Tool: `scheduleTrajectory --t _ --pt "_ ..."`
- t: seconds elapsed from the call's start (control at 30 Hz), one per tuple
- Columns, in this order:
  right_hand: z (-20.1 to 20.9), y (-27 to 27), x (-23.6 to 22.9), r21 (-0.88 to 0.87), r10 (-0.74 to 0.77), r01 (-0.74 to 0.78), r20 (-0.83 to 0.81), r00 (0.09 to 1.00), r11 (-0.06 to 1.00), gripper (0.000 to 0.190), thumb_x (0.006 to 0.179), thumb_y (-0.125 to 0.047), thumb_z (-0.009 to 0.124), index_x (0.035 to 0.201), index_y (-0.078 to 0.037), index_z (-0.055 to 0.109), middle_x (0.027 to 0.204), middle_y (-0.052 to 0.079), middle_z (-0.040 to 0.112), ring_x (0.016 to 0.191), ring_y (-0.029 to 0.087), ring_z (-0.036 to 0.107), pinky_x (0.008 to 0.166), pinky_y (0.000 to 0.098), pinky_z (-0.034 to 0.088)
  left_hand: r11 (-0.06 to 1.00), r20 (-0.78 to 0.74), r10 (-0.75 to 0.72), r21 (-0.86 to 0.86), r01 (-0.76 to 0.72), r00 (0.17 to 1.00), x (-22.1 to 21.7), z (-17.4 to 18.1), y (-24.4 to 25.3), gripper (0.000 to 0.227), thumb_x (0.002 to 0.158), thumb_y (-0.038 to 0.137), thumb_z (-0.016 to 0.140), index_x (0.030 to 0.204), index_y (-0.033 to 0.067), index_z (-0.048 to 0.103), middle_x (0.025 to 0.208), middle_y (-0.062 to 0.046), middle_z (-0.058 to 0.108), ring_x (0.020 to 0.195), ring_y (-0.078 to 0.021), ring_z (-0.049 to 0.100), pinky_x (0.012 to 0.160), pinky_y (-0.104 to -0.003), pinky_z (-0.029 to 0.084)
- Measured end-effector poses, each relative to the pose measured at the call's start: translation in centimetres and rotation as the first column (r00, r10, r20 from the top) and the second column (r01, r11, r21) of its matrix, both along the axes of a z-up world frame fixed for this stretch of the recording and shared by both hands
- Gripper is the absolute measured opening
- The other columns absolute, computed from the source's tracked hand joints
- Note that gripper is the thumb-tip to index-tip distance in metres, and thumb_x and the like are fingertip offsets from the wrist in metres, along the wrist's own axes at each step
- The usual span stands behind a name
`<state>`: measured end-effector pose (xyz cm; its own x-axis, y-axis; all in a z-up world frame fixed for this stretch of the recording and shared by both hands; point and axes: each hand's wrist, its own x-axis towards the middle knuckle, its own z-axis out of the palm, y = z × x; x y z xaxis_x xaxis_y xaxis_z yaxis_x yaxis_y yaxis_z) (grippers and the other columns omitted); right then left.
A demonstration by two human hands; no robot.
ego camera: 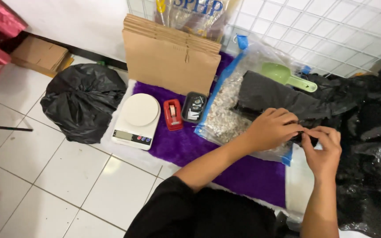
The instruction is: The person wraps a small rectangular item in black bubble wrap, folds the edges, and secures them with tape. They then place the wrapped item on a larger sheet of bubble wrap, fold it around the item, and tape it shut. The wrapped package is set aside on a pile of similar packages.
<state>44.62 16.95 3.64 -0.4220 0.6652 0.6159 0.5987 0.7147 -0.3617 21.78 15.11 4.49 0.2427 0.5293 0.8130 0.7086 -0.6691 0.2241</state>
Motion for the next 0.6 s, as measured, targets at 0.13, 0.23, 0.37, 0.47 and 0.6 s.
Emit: scheduleTrajectory --t 0.13,0.23,0.37,0.47,0.6 --pt "-1.5 0.0 1.0 -0.055 -0.009 0.007 -0.04 0.999 0.998 0.008 0.108 -0.001 0.076 0.116 -0.002 0.077 0.115 0.016 0.059 0.115 0.034 0.058 0.103 0.0493 0.048 1.0 0.229 -0.02 -0.002 0.021 0.973 -7.9 1.3 -5.0 0.014 0.093 0.013 0.075 0.104 0.0114 0.067 0.096 -0.01 0.065 0.084 -0.0327 0.066 0.075 -0.047 0.052" --pt "-1.9 1.3 0.7 -0.103 0.043 -0.059 -0.146 0.988 0.993 0.011 0.11 -0.007 0.073 0.119 -0.001 0.075 0.114 0.014 0.054 0.115 0.031 0.057 0.1 0.0436 0.049 0.902 0.313 0.368 -0.348 -0.255 0.875 -15.0 -1.5 -8.2 0.025 0.091 0.015 0.073 0.116 0.0133 0.071 0.104 -0.012 0.063 0.103 -0.0342 0.058 0.095 -0.044 0.042" --pt "-2.5 1.1 1.5 -0.203 0.017 -0.047 -0.147 0.989 0.978 0.007 0.11 0.0 0.075 0.117 -0.002 0.075 0.115 0.015 0.056 0.112 0.025 0.058 0.076 0.0342 0.043 0.413 0.133 0.883 -0.676 -0.611 0.449 -20.0 -3.6 -13.8 0.02 0.097 0.03 0.06 0.094 0.0116 0.068 0.09 -0.014 0.06 0.086 -0.0366 0.06 0.076 -0.052 0.047" --pt "-2.3 2.2 1.2 -0.225 0.035 -0.067 -0.146 0.989 0.972 0.006 0.112 -0.004 0.074 0.118 -0.004 0.074 0.117 0.013 0.054 0.112 0.024 0.056 0.076 0.0344 0.043 0.216 0.019 0.925 -0.848 -0.484 0.381 -21.5 -3.3 -13.8 0.028 0.094 0.042 0.064 0.097 0.0168 0.074 0.1 -0.007 0.063 0.09 -0.032 0.066 0.077 -0.049 0.05" --pt "-1.9 1.2 1.3 -0.266 0.05 -0.094 -0.168 0.985 0.959 0.008 0.112 0.005 0.071 0.119 0.001 0.072 0.119 0.016 0.051 0.115 0.029 0.055 0.089 0.0412 0.051 0.142 -0.014 0.898 -0.936 -0.321 0.439 -21.0 -2.1 -13.6 0.034 0.096 0.041 0.06 0.091 0.0131 0.079 0.092 -0.005 0.073 0.087 -0.0301 0.07 0.068 -0.045 0.05"
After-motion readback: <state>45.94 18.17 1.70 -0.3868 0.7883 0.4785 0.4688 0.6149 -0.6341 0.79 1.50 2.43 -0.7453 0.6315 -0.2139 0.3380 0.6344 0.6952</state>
